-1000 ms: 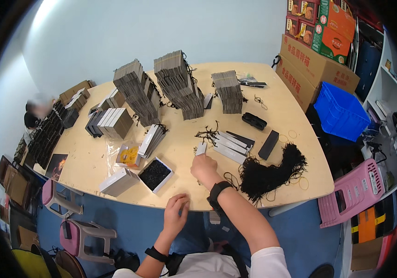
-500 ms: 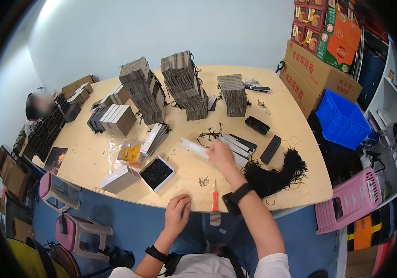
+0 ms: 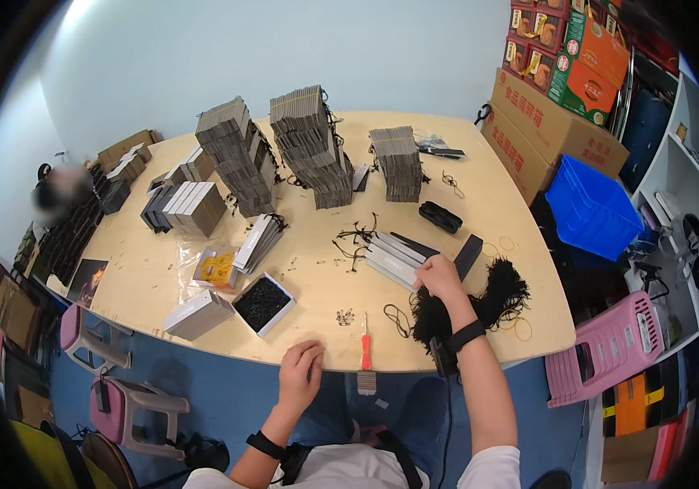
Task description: Attaching black tassels or strings to white clothing tags at a production table.
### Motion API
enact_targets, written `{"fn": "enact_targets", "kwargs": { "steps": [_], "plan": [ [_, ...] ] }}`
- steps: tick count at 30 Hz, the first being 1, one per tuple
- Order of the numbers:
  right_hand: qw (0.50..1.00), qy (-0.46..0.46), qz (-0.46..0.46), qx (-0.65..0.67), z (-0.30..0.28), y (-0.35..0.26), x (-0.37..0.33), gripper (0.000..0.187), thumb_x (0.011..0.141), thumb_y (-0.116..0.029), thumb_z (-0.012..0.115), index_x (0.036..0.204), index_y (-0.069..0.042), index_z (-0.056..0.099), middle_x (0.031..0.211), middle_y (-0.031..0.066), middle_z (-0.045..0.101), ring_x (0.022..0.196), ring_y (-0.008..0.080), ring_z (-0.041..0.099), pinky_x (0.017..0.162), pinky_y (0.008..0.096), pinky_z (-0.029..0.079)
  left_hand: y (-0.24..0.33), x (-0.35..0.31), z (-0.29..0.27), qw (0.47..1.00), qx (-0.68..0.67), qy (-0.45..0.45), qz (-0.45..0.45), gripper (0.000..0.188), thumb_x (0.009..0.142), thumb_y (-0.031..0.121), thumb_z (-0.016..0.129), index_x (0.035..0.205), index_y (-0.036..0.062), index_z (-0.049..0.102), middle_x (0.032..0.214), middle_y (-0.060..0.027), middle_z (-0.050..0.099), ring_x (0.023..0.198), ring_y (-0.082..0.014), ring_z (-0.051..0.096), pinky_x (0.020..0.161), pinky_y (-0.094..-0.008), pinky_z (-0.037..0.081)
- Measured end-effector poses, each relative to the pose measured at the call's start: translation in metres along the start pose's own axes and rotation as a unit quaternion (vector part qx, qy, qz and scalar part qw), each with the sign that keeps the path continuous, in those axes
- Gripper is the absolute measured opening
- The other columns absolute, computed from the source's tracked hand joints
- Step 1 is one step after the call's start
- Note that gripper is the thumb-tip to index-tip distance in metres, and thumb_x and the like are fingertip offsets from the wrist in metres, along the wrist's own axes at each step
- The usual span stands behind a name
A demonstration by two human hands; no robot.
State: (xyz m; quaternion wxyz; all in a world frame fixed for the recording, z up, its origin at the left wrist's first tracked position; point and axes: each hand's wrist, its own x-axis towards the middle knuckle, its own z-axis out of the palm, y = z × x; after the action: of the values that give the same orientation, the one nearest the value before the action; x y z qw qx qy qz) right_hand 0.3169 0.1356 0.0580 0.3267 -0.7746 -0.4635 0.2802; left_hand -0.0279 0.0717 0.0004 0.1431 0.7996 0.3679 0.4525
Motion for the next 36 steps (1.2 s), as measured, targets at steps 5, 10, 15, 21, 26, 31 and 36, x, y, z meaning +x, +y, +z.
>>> {"fn": "enact_targets", "kwargs": {
  "steps": [5, 10, 15, 21, 26, 31, 36],
  "plan": [
    [0.975, 0.133, -0.088, -0.153, 0.016, -0.002, -0.017, 0.015, 0.08, -0.014, 0.066, 0.087, -0.001, 0.064, 0.073, 0.0124, 0.07, 0.06, 0.0252, 0.066, 0.06, 0.034, 0.051, 0.0, -0.001, 0.001, 1.0, 0.009, -0.002, 0.001, 0.019, 0.08, -0.001, 0.065, 0.1, 0.0012, 0.064, 0.106, -0.0133, 0.064, 0.097, -0.0326, 0.061, 0.084, -0.04, 0.049],
    [0.945, -0.079, -0.109, -0.299, 0.021, -0.026, -0.06, 0.015, 0.076, -0.019, 0.068, 0.086, -0.009, 0.07, 0.087, 0.0115, 0.07, 0.084, 0.03, 0.068, 0.071, 0.0409, 0.053, -0.001, -0.002, 0.001, 1.0, 0.013, -0.002, -0.001, 0.02, 0.08, -0.001, 0.065, 0.1, 0.0014, 0.064, 0.107, -0.013, 0.064, 0.097, -0.0325, 0.061, 0.083, -0.0398, 0.049],
    [0.934, -0.078, -0.094, -0.334, 0.023, -0.012, -0.069, 0.015, 0.078, -0.018, 0.066, 0.086, -0.007, 0.069, 0.083, 0.0108, 0.069, 0.08, 0.0299, 0.067, 0.071, 0.0404, 0.053, 0.0, 0.0, 0.002, 1.0, 0.011, 0.002, 0.004, 0.02, 0.08, -0.001, 0.064, 0.1, 0.0015, 0.064, 0.106, -0.013, 0.064, 0.096, -0.0326, 0.061, 0.083, -0.04, 0.049],
    [0.975, -0.051, -0.13, -0.175, -0.003, -0.024, -0.087, 0.013, 0.081, -0.017, 0.064, 0.087, -0.006, 0.065, 0.086, 0.0102, 0.067, 0.085, 0.0312, 0.066, 0.076, 0.0408, 0.052, 0.0, 0.0, 0.001, 1.0, 0.017, -0.002, 0.008, 0.021, 0.08, -0.002, 0.064, 0.1, 0.0013, 0.064, 0.106, -0.0131, 0.063, 0.096, -0.0327, 0.061, 0.083, -0.04, 0.049],
    [0.967, 0.003, -0.154, -0.205, 0.008, -0.017, -0.094, 0.015, 0.08, -0.02, 0.067, 0.084, -0.006, 0.064, 0.089, 0.0093, 0.066, 0.085, 0.0312, 0.066, 0.075, 0.0421, 0.052, -0.001, 0.0, 0.001, 1.0, 0.022, -0.002, 0.007, 0.02, 0.08, -0.002, 0.064, 0.1, 0.0008, 0.063, 0.106, -0.0135, 0.063, 0.097, -0.0329, 0.061, 0.083, -0.04, 0.049],
    [0.964, -0.021, -0.134, -0.23, 0.023, -0.014, -0.104, 0.019, 0.076, -0.024, 0.072, 0.08, -0.007, 0.064, 0.08, 0.0071, 0.066, 0.076, 0.026, 0.066, 0.067, 0.0382, 0.052, -0.001, 0.0, 0.001, 1.0, 0.014, -0.001, 0.007, 0.021, 0.08, -0.002, 0.064, 0.101, 0.0008, 0.064, 0.107, -0.0138, 0.063, 0.098, -0.0329, 0.061, 0.084, -0.0401, 0.049],
    [0.951, 0.007, -0.177, -0.254, 0.029, -0.002, -0.098, 0.016, 0.078, -0.021, 0.069, 0.082, -0.006, 0.064, 0.079, 0.0077, 0.065, 0.075, 0.0276, 0.066, 0.066, 0.0385, 0.051, 0.001, 0.001, 0.0, 1.0, 0.019, -0.005, 0.007, 0.021, 0.08, -0.002, 0.064, 0.101, 0.0014, 0.064, 0.107, -0.0134, 0.063, 0.097, -0.0325, 0.061, 0.084, -0.0401, 0.049]
  ]
}}
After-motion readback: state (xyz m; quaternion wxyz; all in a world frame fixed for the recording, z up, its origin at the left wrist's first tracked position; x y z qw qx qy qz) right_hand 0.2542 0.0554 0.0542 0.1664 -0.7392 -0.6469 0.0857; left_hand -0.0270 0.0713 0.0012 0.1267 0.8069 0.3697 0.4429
